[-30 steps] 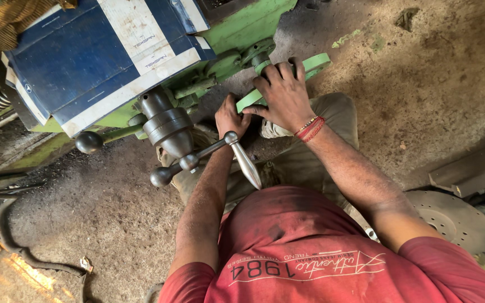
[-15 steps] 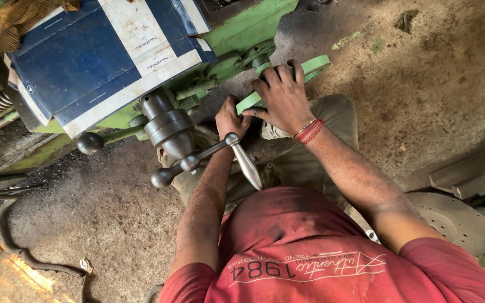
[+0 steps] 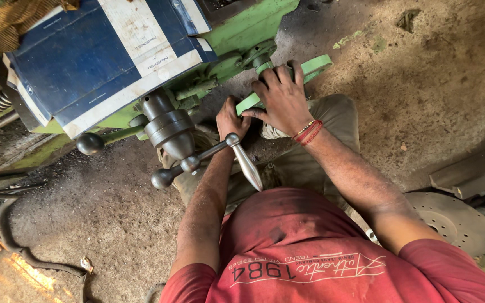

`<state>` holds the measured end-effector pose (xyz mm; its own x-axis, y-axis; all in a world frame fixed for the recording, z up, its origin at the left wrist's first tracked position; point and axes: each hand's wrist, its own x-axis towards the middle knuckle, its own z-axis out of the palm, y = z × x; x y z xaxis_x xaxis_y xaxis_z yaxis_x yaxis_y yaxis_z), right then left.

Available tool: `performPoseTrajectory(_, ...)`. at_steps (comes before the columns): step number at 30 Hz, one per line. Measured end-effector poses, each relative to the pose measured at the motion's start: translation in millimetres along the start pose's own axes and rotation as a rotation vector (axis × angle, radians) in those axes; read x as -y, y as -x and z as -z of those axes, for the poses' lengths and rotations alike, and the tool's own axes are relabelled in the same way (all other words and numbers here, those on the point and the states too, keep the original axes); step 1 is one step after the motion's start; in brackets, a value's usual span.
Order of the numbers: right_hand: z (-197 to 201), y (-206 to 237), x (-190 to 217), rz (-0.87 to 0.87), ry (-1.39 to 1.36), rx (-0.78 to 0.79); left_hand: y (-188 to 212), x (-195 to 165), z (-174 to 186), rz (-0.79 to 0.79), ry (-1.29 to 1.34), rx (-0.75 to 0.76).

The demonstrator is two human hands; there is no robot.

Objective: The person operates a metal lathe by turning a green handwheel with both hands to adjust the machine. The person repeatedly rotates the wheel and repositions hands while the lathe runs, with metal shavings visible on the floor.

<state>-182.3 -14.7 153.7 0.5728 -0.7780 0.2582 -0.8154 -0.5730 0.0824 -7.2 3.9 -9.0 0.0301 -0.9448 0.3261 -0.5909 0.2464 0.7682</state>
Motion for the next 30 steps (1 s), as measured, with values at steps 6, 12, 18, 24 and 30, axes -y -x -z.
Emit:
performPoseTrajectory(6, 9.5, -1.9, -0.8, -0.005, -0.008, 0.002, -3.6, -5.6, 1.1, -0.007, 0.003, -0.007)
performPoseTrajectory(12, 10.1, -3.8, 2.0, -0.004, -0.017, -0.009, -0.7, -6.6, 2.5, 0.008, 0.011, -0.011)
performPoseTrajectory(18, 7.6, -1.7, 3.8, -0.006, -0.031, -0.007, 2.1, -2.9, 0.3, -0.002, 0.004, -0.022)
performPoseTrajectory(24, 5.5, -0.9, 5.1, -0.004, -0.031, -0.013, 4.5, -0.1, -1.1, 0.025, -0.002, -0.002)
performPoseTrajectory(30, 5.8, -2.1, 7.3, 0.005, -0.022, -0.027, 5.7, 1.5, -0.8, 0.02, 0.001, -0.007)
